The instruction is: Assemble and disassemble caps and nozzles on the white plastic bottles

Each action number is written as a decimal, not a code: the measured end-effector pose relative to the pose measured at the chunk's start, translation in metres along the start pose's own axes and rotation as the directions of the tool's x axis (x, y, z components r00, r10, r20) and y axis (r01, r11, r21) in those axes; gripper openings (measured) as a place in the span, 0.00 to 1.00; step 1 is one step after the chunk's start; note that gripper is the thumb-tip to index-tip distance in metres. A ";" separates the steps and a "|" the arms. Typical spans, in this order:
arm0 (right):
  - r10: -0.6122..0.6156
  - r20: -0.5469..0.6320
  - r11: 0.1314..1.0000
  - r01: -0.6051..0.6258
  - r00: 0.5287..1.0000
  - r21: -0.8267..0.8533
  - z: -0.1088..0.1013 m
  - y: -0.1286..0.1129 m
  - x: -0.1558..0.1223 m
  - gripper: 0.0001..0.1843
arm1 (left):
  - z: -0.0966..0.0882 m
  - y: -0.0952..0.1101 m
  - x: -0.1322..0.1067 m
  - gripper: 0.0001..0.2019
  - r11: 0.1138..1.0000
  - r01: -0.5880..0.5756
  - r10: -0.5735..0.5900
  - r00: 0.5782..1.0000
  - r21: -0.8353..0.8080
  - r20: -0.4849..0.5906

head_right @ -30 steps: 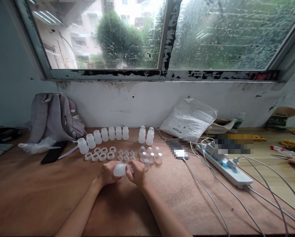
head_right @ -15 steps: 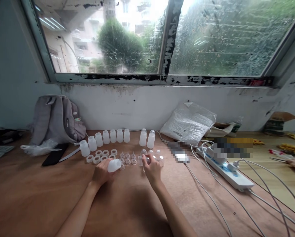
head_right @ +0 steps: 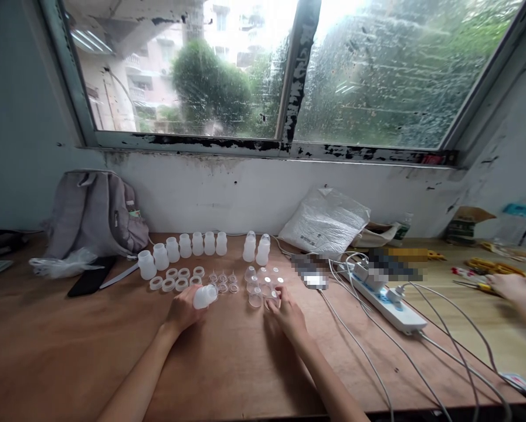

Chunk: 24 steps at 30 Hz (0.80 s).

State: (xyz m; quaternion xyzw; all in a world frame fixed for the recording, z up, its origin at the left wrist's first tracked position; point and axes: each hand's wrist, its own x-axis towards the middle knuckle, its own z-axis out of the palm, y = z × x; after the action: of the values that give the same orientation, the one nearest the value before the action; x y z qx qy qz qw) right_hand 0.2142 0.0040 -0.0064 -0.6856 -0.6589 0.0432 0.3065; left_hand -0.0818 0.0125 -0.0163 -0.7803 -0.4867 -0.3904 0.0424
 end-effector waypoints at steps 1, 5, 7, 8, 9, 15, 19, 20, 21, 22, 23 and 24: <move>-0.002 0.001 1.000 0.002 1.000 0.001 0.003 0.000 0.001 0.17 | 0.000 0.000 0.000 0.14 1.000 0.004 -0.004 1.000 0.001 -0.005; -0.017 -0.101 0.999 0.014 0.995 -0.033 0.004 -0.009 0.003 0.19 | 0.000 0.000 -0.001 0.13 1.000 0.019 -0.019 0.999 0.001 -0.030; -0.044 -0.205 0.999 0.040 0.978 -0.021 0.001 -0.023 0.004 0.18 | 0.000 0.001 0.000 0.12 0.999 0.033 -0.033 0.999 -0.005 -0.039; -0.071 -0.247 0.997 0.075 0.966 0.005 0.000 -0.032 0.003 0.17 | 0.000 0.002 0.000 0.12 0.999 0.044 -0.044 0.998 -0.007 -0.043; -0.112 -0.269 0.991 0.128 0.957 0.045 -0.001 -0.043 0.002 0.16 | 0.000 0.003 0.000 0.12 0.998 0.059 -0.059 0.997 -0.007 -0.047; -0.414 -0.053 0.837 0.403 0.909 0.370 0.025 -0.116 -0.008 0.16 | 0.001 0.014 0.003 0.09 0.999 0.028 -0.024 0.996 0.045 -0.084; -0.280 -0.166 0.845 0.325 0.946 0.424 0.050 -0.141 -0.008 0.13 | 0.006 0.017 0.003 0.07 0.998 -0.017 0.024 0.992 0.055 -0.121; -0.255 -0.190 0.848 0.313 0.948 0.427 0.054 -0.143 -0.007 0.13 | 0.008 0.017 0.002 0.07 0.998 -0.006 0.013 0.992 0.060 -0.126; -0.240 -0.202 0.849 0.307 0.949 0.431 0.057 -0.144 -0.006 0.13 | 0.010 0.017 0.001 0.07 0.998 0.009 -0.001 0.993 0.063 -0.122; -0.232 -0.204 0.848 0.301 0.951 0.437 0.058 -0.143 -0.005 0.13 | 0.011 0.018 0.001 0.08 0.998 0.024 -0.018 0.994 0.061 -0.106; -0.225 -0.200 0.846 0.293 0.954 0.446 0.059 -0.142 -0.004 0.13 | 0.013 0.018 0.000 0.09 0.998 0.041 -0.037 0.996 0.053 -0.080; -0.219 -0.195 0.841 0.286 0.956 0.458 0.059 -0.141 -0.004 0.13 | 0.013 0.020 -0.001 0.09 0.997 0.060 -0.058 0.997 0.042 -0.046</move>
State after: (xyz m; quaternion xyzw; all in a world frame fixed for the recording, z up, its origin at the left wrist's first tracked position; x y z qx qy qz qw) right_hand 0.0626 0.0137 0.0121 -0.4960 -0.6895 0.1184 0.5144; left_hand -0.0588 0.0076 -0.0196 -0.7556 -0.5169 -0.3981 0.0588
